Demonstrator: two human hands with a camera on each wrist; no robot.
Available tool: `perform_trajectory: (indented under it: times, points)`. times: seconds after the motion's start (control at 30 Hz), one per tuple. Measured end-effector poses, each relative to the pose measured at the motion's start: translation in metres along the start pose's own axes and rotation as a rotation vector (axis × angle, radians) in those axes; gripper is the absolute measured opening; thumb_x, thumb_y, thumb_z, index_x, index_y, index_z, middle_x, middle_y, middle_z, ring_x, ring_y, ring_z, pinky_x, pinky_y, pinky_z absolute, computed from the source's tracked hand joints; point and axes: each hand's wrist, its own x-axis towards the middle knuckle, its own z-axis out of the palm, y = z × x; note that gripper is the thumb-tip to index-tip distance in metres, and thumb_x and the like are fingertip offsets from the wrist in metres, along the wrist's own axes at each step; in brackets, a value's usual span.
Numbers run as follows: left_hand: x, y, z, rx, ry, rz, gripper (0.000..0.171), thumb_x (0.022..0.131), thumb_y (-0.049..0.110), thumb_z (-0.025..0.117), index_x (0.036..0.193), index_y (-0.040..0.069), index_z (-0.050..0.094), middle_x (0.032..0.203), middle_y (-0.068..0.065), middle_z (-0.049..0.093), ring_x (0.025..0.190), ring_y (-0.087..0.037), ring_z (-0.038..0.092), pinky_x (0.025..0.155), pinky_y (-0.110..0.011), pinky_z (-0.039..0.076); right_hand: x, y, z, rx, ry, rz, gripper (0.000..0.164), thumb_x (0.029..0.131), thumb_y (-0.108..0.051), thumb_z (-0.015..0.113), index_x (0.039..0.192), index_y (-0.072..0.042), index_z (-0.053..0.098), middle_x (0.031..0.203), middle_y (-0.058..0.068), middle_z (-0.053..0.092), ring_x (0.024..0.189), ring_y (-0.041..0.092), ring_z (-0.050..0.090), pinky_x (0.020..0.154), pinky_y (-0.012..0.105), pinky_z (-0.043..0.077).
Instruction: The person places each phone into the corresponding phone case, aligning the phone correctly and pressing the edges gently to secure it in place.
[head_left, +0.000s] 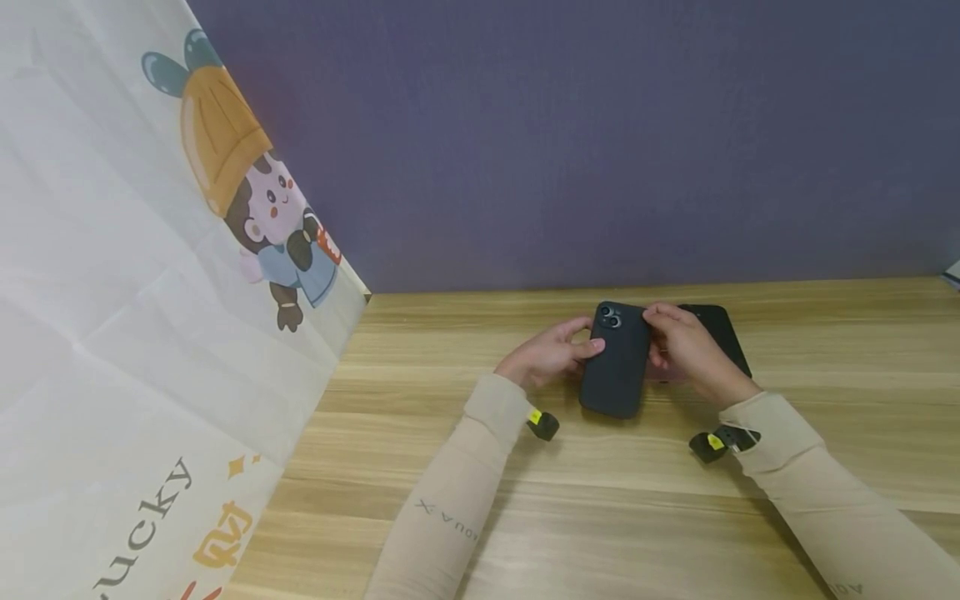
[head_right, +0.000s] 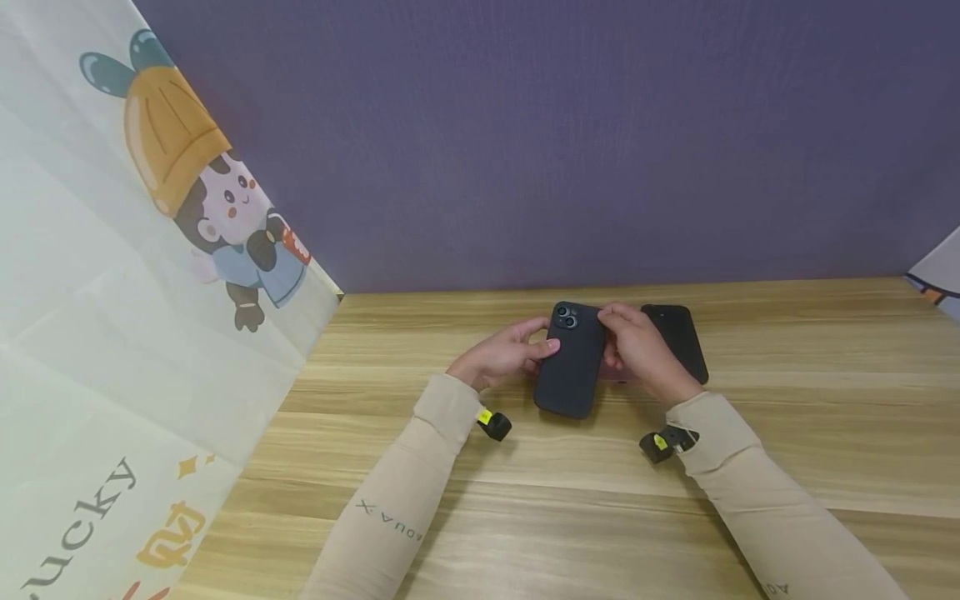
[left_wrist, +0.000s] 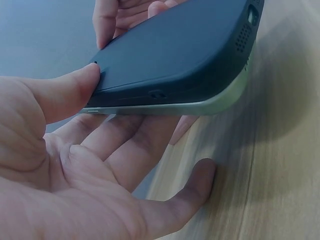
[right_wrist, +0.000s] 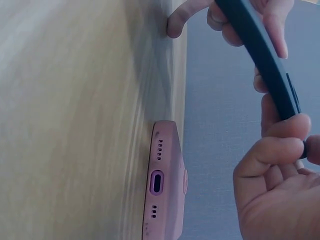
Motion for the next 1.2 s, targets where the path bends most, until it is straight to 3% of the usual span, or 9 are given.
perform_trajectory:
  times: [0.37, 0.63, 0.7, 0.77, 0.93, 1.0, 1.2]
  points:
    - [-0.001, 0.001, -0.001, 0.01, -0.01, 0.001, 0.038, 0.098, 0.018, 0.055, 0.135, 0.02, 0.049, 0.098, -0.003, 0.066, 0.086, -0.017, 0.065, 0.081, -0.034, 0.052, 0.001, 0.0, 0.0, -0.025, -0.015, -0.009, 0.034, 0.106, -0.034, 0.031, 0.097, -0.004, 0.043, 0.059, -0.001, 0.044, 0.048, 0.015, 0.045, 0.047, 0.039, 0.04]
    - [0.0, 0.0, 0.0, 0.002, 0.003, -0.003, 0.035, 0.099, 0.018, 0.054, 0.134, 0.017, 0.05, 0.094, -0.005, 0.066, 0.083, -0.017, 0.064, 0.079, -0.033, 0.052, 0.001, -0.001, 0.002, -0.024, -0.017, 0.045, 0.036, 0.105, -0.038, 0.032, 0.113, -0.005, 0.042, 0.059, -0.004, 0.044, 0.048, 0.011, 0.045, 0.046, 0.034, 0.04]
    - [0.001, 0.0, 0.0, -0.005, 0.015, -0.005, 0.032, 0.099, 0.019, 0.053, 0.131, 0.017, 0.052, 0.092, -0.005, 0.067, 0.082, -0.018, 0.065, 0.079, -0.033, 0.052, 0.001, 0.0, 0.003, -0.02, -0.031, 0.081, 0.04, 0.104, -0.04, 0.034, 0.121, -0.005, 0.041, 0.057, -0.004, 0.044, 0.048, 0.011, 0.044, 0.045, 0.033, 0.039]
    - [0.001, 0.0, 0.0, -0.008, 0.029, -0.012, 0.029, 0.099, 0.02, 0.053, 0.128, 0.018, 0.054, 0.092, -0.005, 0.068, 0.083, -0.018, 0.065, 0.079, -0.034, 0.052, 0.002, 0.001, 0.003, -0.033, -0.048, 0.111, 0.041, 0.103, -0.04, 0.037, 0.121, -0.004, 0.041, 0.056, -0.004, 0.045, 0.047, 0.011, 0.043, 0.045, 0.033, 0.039]
    - [0.002, 0.0, -0.002, -0.044, 0.066, -0.033, 0.027, 0.099, 0.022, 0.053, 0.126, 0.019, 0.054, 0.093, -0.006, 0.068, 0.084, -0.019, 0.066, 0.08, -0.034, 0.052, 0.004, 0.003, 0.006, -0.088, -0.108, 0.134, 0.036, 0.102, -0.038, 0.043, 0.1, -0.003, 0.044, 0.056, -0.002, 0.046, 0.046, 0.011, 0.04, 0.045, 0.033, 0.038]
    - [0.003, 0.0, -0.003, -0.07, 0.089, -0.046, 0.027, 0.099, 0.023, 0.053, 0.126, 0.02, 0.054, 0.092, -0.007, 0.068, 0.083, -0.019, 0.066, 0.078, -0.034, 0.053, 0.005, 0.003, 0.007, -0.098, -0.146, 0.127, 0.033, 0.102, -0.035, 0.045, 0.099, -0.002, 0.043, 0.056, -0.001, 0.047, 0.046, 0.011, 0.041, 0.045, 0.032, 0.039]
    - [0.005, -0.002, -0.007, -0.13, 0.158, -0.082, 0.019, 0.098, 0.027, 0.054, 0.117, 0.021, 0.054, 0.09, -0.008, 0.069, 0.082, -0.02, 0.067, 0.076, -0.037, 0.053, 0.005, 0.001, 0.011, -0.168, -0.236, 0.105, 0.037, 0.101, -0.032, 0.049, 0.116, 0.001, 0.042, 0.062, 0.002, 0.052, 0.052, 0.014, 0.049, 0.05, 0.033, 0.044]
